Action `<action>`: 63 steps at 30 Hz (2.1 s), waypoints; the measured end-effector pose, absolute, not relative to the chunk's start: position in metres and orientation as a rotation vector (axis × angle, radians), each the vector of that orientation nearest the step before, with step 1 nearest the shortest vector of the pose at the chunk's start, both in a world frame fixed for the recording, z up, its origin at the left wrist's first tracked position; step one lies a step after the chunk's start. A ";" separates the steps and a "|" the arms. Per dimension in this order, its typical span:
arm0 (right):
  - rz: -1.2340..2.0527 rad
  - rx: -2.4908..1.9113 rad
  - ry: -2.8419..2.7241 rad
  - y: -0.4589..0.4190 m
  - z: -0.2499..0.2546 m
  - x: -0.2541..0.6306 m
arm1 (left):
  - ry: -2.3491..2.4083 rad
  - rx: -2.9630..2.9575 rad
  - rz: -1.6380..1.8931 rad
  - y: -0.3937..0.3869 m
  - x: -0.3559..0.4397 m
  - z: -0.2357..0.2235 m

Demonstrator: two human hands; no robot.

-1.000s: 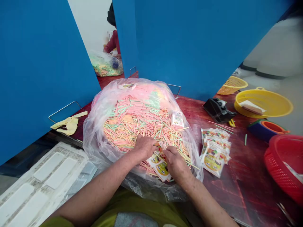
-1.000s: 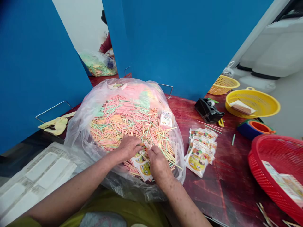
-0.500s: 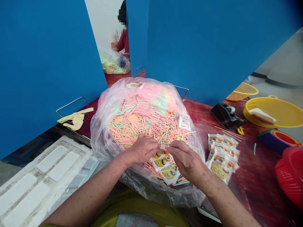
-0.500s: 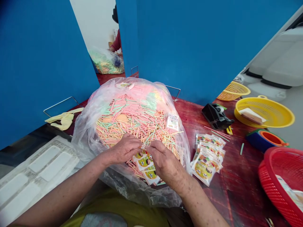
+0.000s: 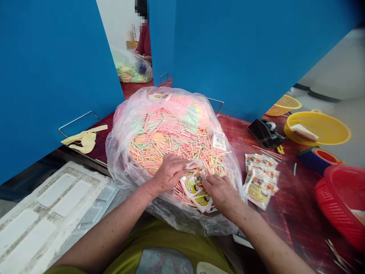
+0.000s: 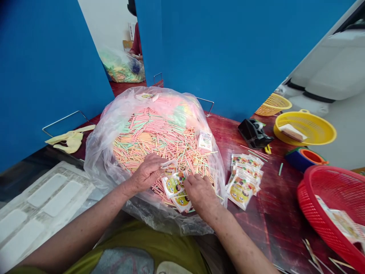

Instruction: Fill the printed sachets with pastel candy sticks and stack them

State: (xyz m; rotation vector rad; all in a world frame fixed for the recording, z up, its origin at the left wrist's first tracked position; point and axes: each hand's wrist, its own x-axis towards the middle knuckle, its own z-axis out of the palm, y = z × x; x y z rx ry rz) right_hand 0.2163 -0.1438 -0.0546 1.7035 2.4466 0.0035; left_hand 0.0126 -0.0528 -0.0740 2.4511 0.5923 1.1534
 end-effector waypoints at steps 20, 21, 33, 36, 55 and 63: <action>-0.676 2.503 3.119 -0.152 -0.017 0.241 | 0.524 2.613 1.049 -0.072 0.011 -0.066; -0.700 2.510 3.229 -0.154 -0.006 0.235 | 0.524 2.611 1.039 -0.073 0.012 -0.066; -0.414 1.744 3.437 -0.146 0.038 0.224 | 0.582 2.520 0.914 -0.076 0.013 -0.059; -0.525 1.575 3.361 -0.140 0.046 0.225 | 0.561 2.533 0.847 -0.076 0.013 -0.056; -0.823 2.286 3.208 -0.136 -0.001 0.182 | 0.542 2.285 1.221 -0.078 0.012 -0.059; -0.929 2.288 3.188 -0.146 0.007 0.176 | 0.502 2.345 1.273 -0.082 0.014 -0.058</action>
